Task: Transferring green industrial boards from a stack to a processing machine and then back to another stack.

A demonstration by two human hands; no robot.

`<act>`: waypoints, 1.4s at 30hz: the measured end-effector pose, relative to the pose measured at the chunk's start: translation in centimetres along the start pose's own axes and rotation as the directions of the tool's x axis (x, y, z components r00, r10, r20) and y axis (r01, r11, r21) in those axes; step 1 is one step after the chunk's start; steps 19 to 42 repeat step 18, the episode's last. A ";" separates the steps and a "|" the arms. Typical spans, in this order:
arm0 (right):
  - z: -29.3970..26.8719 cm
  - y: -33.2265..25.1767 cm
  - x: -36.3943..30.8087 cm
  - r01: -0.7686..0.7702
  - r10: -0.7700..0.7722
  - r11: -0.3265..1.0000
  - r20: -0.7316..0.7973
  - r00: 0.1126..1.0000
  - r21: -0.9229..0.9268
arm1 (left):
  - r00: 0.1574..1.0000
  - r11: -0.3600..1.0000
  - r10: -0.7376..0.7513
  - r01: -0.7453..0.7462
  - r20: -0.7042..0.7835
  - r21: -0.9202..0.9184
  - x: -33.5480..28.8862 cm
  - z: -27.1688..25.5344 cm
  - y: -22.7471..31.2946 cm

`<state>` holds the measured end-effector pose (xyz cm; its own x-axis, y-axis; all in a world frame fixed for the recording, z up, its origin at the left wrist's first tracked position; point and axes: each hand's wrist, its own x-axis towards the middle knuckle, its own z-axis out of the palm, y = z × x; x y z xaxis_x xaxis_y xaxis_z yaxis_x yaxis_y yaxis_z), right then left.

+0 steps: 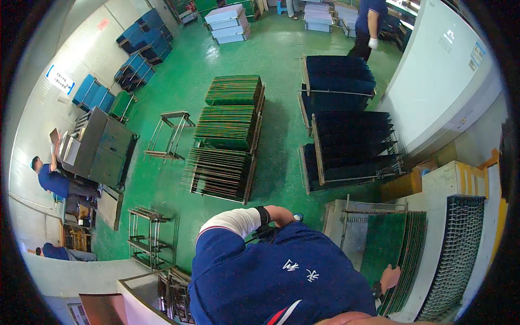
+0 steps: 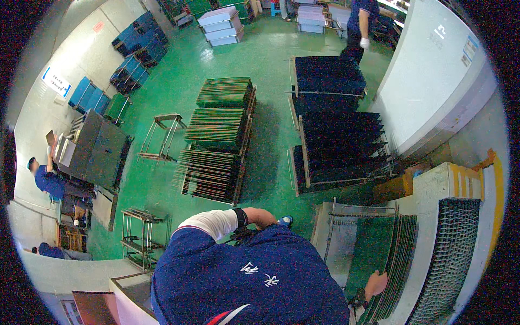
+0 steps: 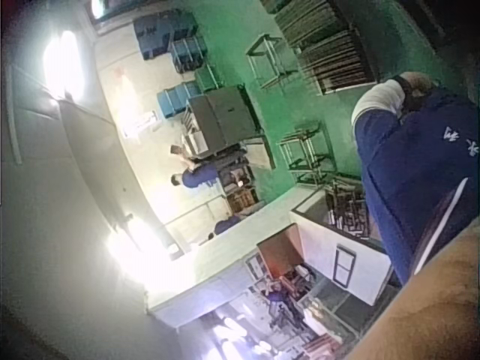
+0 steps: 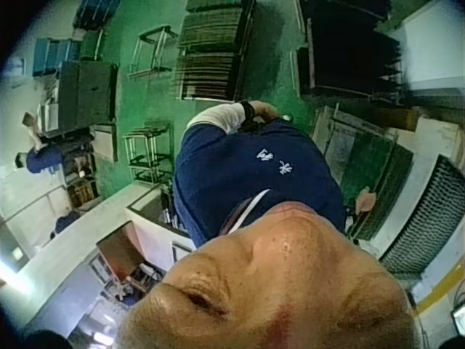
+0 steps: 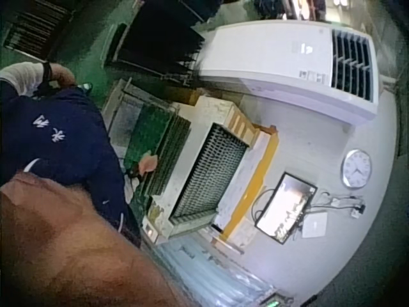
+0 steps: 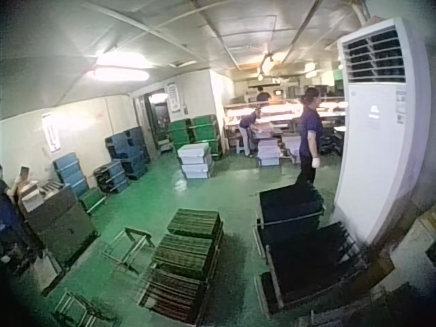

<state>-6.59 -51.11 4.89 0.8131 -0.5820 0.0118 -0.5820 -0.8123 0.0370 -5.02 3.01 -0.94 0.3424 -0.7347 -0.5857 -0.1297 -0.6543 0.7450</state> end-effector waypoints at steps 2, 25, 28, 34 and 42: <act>0.2 0.2 0.0 0.005 -0.005 1.000 -0.008 1.000 -0.003 | 1.000 1.000 -0.009 0.009 -0.006 0.027 -0.1 -0.1 0.2; 0.1 0.1 0.2 0.001 -0.001 1.000 0.020 1.000 0.024 | 1.000 0.998 -0.003 0.004 -0.026 0.056 0.5 0.5 -1.2; 0.1 0.1 0.2 0.001 -0.001 1.000 0.020 1.000 0.024 | 1.000 0.998 -0.003 0.004 -0.026 0.056 0.5 0.5 -1.2; 0.1 0.1 0.2 0.001 -0.001 1.000 0.020 1.000 0.024 | 1.000 0.998 -0.003 0.004 -0.026 0.056 0.5 0.5 -1.2; 0.1 0.1 0.2 0.001 -0.001 1.000 0.020 1.000 0.024 | 1.000 0.998 -0.003 0.004 -0.026 0.056 0.5 0.5 -1.2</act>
